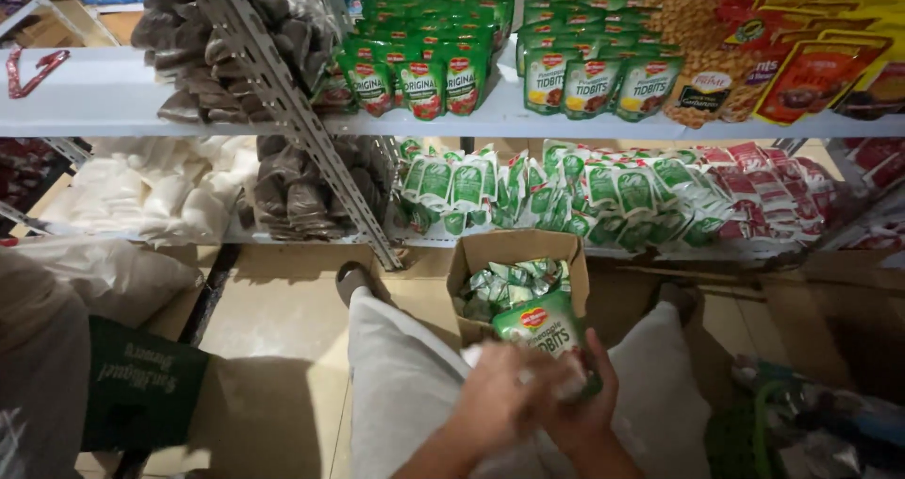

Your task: Wiping sauce pouches with a cloth and placing them on shelves in a grocery store.

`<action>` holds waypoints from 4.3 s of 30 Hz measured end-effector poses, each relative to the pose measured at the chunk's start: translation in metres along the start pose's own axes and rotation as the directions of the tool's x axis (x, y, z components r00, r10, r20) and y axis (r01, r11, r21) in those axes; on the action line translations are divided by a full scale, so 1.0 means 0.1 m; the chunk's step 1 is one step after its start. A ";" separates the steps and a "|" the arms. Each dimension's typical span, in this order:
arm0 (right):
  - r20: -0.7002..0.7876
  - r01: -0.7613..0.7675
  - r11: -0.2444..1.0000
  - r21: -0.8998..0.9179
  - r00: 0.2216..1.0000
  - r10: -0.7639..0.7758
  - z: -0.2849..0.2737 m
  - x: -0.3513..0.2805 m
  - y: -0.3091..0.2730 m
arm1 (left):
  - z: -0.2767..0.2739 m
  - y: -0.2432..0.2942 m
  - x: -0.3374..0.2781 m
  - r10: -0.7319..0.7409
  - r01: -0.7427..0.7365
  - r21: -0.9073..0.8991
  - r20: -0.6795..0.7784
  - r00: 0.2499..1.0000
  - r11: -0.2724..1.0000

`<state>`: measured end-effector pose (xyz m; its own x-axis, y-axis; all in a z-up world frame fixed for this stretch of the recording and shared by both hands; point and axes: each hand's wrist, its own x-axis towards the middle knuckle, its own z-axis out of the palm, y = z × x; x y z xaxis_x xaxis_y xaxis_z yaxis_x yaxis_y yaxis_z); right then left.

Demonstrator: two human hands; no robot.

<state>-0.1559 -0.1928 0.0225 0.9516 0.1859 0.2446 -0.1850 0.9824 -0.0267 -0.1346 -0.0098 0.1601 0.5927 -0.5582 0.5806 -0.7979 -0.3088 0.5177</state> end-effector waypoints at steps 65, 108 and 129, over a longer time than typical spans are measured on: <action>0.367 -0.154 0.985 -0.076 0.914 0.171 0.25 0.22 0.23 | 0.00 -0.03 0.07 0.013 -0.014 -0.036 -0.014 1.000 0.999; -0.034 -0.078 0.995 -0.068 0.997 0.076 0.25 0.05 0.10 | -0.02 0.00 0.01 0.110 -0.109 0.019 -0.104 0.988 0.994; -0.346 -0.042 0.960 -0.278 0.937 -0.059 0.39 0.06 0.23 | -0.27 0.11 0.48 -0.010 0.045 0.214 -0.163 0.987 0.976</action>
<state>-0.1644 -0.1702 0.0614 0.9869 0.1232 -0.1044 -0.1497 0.9405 -0.3051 -0.1124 -0.0190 0.2110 0.6107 -0.4219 0.6701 -0.7751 -0.4915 0.3970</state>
